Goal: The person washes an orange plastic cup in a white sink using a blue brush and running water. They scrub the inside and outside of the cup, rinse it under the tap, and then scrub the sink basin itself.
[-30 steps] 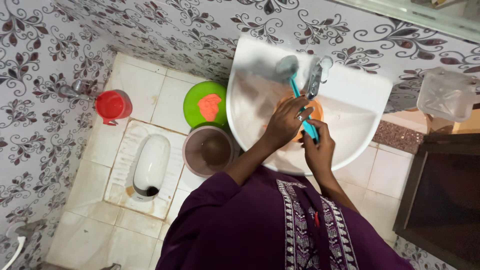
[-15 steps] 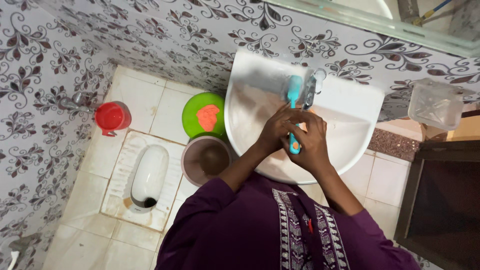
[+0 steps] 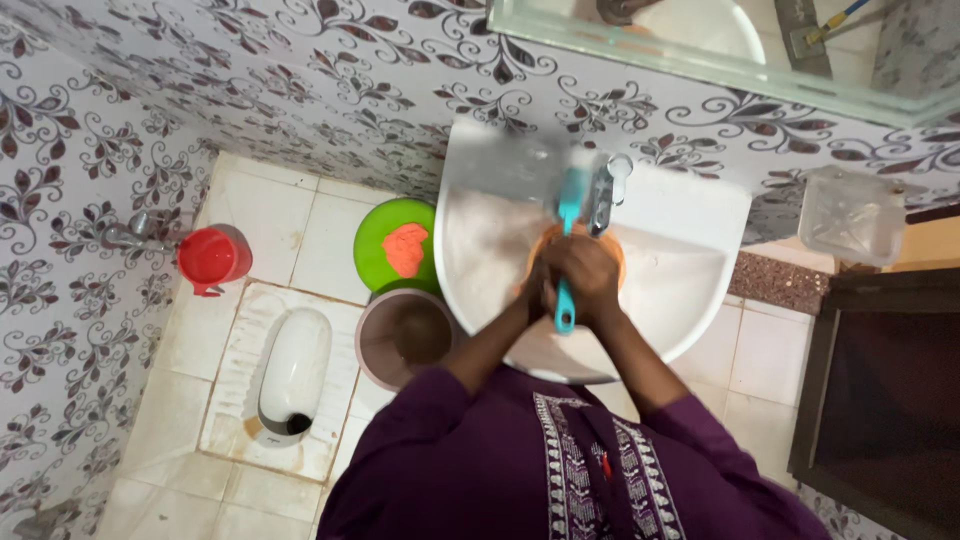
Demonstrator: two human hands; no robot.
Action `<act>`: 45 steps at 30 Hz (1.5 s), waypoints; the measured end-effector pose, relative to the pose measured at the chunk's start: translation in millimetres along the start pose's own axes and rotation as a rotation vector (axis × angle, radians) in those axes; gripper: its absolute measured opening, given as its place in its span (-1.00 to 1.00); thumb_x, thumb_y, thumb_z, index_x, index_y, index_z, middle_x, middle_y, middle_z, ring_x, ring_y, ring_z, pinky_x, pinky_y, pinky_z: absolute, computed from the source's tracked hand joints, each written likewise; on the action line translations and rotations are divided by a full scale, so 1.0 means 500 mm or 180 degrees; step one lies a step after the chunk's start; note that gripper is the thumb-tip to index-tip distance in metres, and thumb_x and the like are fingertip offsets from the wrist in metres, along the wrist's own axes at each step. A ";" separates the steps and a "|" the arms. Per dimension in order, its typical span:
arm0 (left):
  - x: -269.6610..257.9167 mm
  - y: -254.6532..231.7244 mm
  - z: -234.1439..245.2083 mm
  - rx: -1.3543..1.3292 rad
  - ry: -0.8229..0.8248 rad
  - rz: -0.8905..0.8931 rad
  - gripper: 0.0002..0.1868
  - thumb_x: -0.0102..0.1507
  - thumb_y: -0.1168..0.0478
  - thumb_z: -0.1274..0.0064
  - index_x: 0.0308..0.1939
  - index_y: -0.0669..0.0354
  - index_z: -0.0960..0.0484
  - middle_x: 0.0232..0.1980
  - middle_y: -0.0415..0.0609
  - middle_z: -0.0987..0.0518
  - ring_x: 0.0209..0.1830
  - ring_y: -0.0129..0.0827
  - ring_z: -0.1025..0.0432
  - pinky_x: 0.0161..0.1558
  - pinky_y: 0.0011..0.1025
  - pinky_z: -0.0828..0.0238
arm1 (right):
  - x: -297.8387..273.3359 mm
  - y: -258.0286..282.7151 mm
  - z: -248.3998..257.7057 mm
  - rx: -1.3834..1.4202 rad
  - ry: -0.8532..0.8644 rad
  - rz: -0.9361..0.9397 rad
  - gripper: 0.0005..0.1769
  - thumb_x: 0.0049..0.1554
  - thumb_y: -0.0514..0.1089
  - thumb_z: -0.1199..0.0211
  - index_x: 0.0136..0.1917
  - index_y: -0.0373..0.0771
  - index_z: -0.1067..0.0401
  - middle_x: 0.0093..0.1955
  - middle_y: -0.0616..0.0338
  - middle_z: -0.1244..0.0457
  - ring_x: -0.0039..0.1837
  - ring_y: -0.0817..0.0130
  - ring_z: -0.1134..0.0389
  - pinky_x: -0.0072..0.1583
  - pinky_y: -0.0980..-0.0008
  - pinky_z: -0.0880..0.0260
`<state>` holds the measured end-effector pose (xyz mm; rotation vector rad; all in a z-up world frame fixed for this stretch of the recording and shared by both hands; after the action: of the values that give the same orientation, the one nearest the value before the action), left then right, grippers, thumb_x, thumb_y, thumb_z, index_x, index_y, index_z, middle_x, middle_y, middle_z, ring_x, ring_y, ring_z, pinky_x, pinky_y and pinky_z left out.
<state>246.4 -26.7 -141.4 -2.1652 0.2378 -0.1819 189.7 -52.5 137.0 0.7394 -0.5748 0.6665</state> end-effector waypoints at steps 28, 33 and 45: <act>0.022 -0.019 -0.038 0.0604 0.0665 -0.0297 -0.71 0.38 0.16 0.07 0.12 0.19 -0.52 0.09 -0.02 -0.60 0.12 -0.38 -0.52 0.15 -0.36 -0.47 | 0.015 -0.041 0.004 0.0143 -0.0080 -0.0146 -0.81 0.12 -0.20 -0.23 0.00 -0.29 -0.53 0.05 -0.02 -0.41 0.14 0.01 -0.46 0.26 0.06 -0.47; -0.004 -0.047 -0.021 0.0880 0.0447 -0.0391 -0.74 0.38 0.21 0.07 0.10 0.22 -0.54 0.08 0.00 -0.61 0.11 -0.34 -0.54 0.13 -0.34 -0.50 | -0.002 -0.035 -0.020 0.0401 0.0216 0.0032 -0.66 0.02 -0.06 -0.25 0.01 -0.28 -0.50 0.02 -0.05 -0.38 0.13 -0.05 -0.42 0.25 -0.01 -0.36; -0.060 -0.166 -0.091 0.6414 0.0394 -0.2879 -0.74 0.40 0.22 0.04 0.07 0.30 -0.61 0.01 0.02 -0.63 0.08 -0.33 -0.53 0.16 -0.37 -0.47 | -0.015 -0.020 -0.082 0.0658 0.0394 0.0087 -0.56 -0.03 -0.02 -0.30 0.08 -0.27 -0.45 0.12 -0.02 -0.36 0.26 -0.07 -0.41 0.35 -0.07 -0.38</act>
<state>215.6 -9.3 -48.6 -0.1066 -0.6547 -0.6724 202.1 -29.5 102.9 0.8774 -0.4067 0.7992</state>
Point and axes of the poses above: each hand's wrist, its own x-axis towards the middle knuckle, its own z-axis out of the back of the hand, y = z × x, the point moved 7 cm from there along x, towards the middle knuckle
